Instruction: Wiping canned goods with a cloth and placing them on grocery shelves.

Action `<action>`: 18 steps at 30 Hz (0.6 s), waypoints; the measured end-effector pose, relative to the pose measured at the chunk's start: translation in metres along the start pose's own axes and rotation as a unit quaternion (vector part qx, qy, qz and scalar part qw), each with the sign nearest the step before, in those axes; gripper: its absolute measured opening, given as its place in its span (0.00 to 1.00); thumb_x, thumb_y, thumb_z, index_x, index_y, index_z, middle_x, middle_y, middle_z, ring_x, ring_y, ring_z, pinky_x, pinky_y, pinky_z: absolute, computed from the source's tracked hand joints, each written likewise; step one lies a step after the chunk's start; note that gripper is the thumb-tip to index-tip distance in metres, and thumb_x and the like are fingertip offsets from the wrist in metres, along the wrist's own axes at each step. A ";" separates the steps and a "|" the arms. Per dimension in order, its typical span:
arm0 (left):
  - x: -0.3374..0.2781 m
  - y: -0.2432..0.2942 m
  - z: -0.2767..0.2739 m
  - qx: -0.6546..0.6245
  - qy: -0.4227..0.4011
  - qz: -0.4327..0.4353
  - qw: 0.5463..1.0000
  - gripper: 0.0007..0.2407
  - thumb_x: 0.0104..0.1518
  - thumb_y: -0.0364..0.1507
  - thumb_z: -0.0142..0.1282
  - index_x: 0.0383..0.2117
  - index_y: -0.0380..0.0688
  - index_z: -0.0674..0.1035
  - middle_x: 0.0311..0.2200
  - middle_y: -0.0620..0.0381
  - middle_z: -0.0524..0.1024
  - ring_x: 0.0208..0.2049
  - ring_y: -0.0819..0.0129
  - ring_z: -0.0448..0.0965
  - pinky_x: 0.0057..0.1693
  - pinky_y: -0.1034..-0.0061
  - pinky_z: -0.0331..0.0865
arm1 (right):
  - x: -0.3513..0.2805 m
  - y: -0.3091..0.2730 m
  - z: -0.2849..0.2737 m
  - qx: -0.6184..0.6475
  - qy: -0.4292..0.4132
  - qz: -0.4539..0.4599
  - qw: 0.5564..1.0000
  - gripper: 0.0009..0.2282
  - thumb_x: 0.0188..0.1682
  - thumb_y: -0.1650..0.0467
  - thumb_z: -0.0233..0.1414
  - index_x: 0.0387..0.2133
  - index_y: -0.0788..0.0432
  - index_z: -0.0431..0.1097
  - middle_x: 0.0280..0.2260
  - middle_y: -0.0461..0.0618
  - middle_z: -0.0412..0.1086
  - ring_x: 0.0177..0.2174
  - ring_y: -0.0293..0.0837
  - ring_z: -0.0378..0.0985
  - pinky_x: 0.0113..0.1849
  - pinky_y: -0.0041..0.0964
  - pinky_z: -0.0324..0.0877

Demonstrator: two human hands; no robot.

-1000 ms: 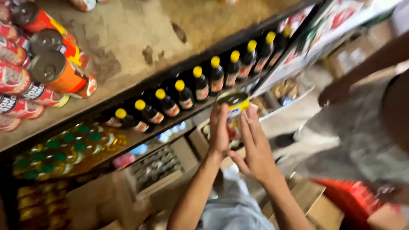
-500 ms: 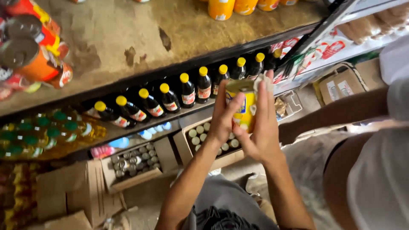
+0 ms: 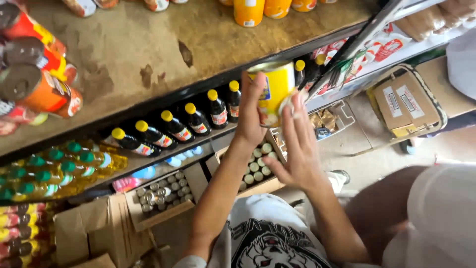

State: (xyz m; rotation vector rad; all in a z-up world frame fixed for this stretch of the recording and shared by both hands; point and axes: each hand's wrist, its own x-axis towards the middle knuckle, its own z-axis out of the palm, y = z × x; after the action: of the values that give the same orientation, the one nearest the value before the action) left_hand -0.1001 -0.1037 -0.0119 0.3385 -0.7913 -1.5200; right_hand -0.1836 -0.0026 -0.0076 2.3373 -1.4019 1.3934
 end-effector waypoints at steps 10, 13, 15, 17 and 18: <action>0.023 0.035 -0.019 0.137 -0.021 -0.074 0.988 0.19 0.63 0.51 0.50 0.39 0.50 0.72 0.33 0.60 0.70 0.35 0.70 0.76 0.41 0.80 0.72 | 0.044 -0.002 0.038 -0.031 0.044 0.033 0.998 0.43 0.53 0.49 0.49 0.69 0.73 0.46 0.68 0.80 0.39 0.67 0.76 0.38 0.66 0.68 0.44; 0.025 0.071 -0.003 0.000 0.038 -0.133 0.990 0.23 0.66 0.51 0.46 0.42 0.41 0.75 0.35 0.46 0.79 0.37 0.56 0.85 0.45 0.65 0.79 | 0.024 -0.017 0.072 -0.066 0.048 0.025 0.996 0.40 0.50 0.48 0.51 0.65 0.69 0.57 0.68 0.73 0.47 0.67 0.74 0.45 0.64 0.66 0.49; 0.030 0.074 -0.016 0.087 0.009 -0.104 0.991 0.22 0.67 0.49 0.44 0.48 0.39 0.73 0.45 0.44 0.73 0.47 0.57 0.75 0.55 0.60 0.69 | 0.032 -0.012 0.073 -0.070 0.058 0.027 0.996 0.41 0.50 0.49 0.51 0.65 0.72 0.56 0.67 0.76 0.47 0.66 0.75 0.46 0.64 0.66 0.49; 0.029 0.073 -0.023 0.172 -0.016 -0.079 0.982 0.23 0.69 0.46 0.43 0.55 0.38 0.71 0.54 0.43 0.67 0.57 0.58 0.65 0.66 0.55 0.59 | 0.045 -0.009 0.067 -0.072 0.061 0.036 0.995 0.41 0.51 0.50 0.50 0.65 0.74 0.54 0.66 0.79 0.48 0.66 0.76 0.47 0.64 0.67 0.49; 0.026 0.071 -0.024 0.186 -0.068 -0.084 0.977 0.24 0.66 0.45 0.49 0.58 0.38 0.71 0.55 0.45 0.69 0.57 0.61 0.66 0.66 0.57 0.60 | 0.055 -0.008 0.061 -0.046 0.085 0.055 0.994 0.41 0.53 0.50 0.48 0.68 0.71 0.48 0.68 0.76 0.43 0.67 0.73 0.44 0.66 0.66 0.46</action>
State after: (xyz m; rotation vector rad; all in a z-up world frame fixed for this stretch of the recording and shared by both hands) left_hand -0.0347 -0.1302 0.0235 0.5956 -1.1853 -1.5610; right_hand -0.1283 -0.0637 0.0001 2.0607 -1.5292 1.4802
